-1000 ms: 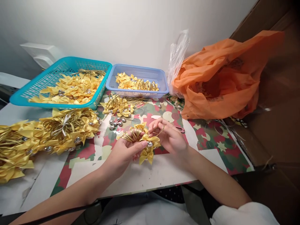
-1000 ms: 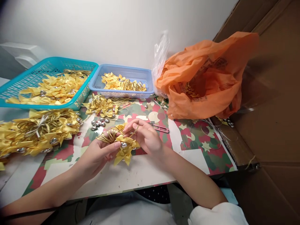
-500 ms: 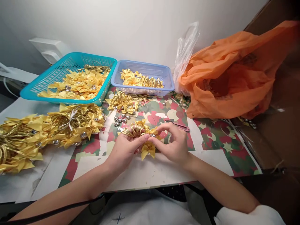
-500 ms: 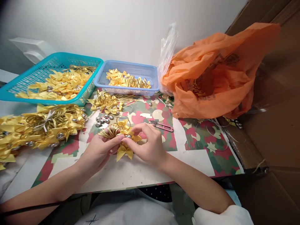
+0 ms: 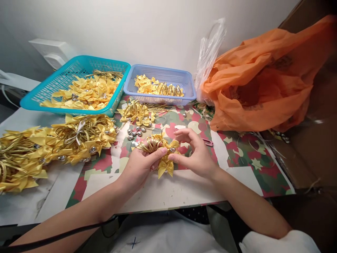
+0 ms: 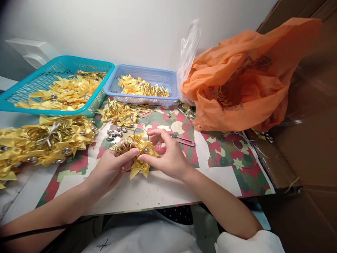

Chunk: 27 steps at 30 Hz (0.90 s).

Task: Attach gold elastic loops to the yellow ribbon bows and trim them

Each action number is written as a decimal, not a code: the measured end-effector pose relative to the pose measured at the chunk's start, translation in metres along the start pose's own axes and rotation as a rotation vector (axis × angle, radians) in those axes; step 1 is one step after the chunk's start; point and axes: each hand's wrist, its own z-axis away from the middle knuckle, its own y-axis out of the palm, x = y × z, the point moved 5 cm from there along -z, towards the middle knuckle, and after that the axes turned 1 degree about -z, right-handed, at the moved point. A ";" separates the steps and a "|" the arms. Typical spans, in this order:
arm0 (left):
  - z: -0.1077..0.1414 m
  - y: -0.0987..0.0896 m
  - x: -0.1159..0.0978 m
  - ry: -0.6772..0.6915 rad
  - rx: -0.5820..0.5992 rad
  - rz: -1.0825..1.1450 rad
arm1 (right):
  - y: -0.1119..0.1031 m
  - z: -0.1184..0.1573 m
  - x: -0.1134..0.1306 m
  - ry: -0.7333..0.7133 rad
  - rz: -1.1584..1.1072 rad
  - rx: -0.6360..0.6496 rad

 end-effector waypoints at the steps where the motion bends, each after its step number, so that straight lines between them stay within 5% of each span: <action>1: 0.000 0.000 0.000 -0.002 0.003 -0.002 | 0.000 -0.001 -0.001 0.020 -0.041 0.031; 5: 0.001 0.002 -0.001 0.013 0.013 0.003 | -0.003 -0.002 -0.001 -0.020 -0.119 0.037; 16: 0.005 0.005 -0.004 -0.050 0.042 0.106 | -0.008 0.007 0.021 -0.642 0.076 -0.072; 27: 0.005 0.005 -0.001 -0.028 0.131 -0.020 | -0.008 0.005 0.022 -0.639 0.162 -0.021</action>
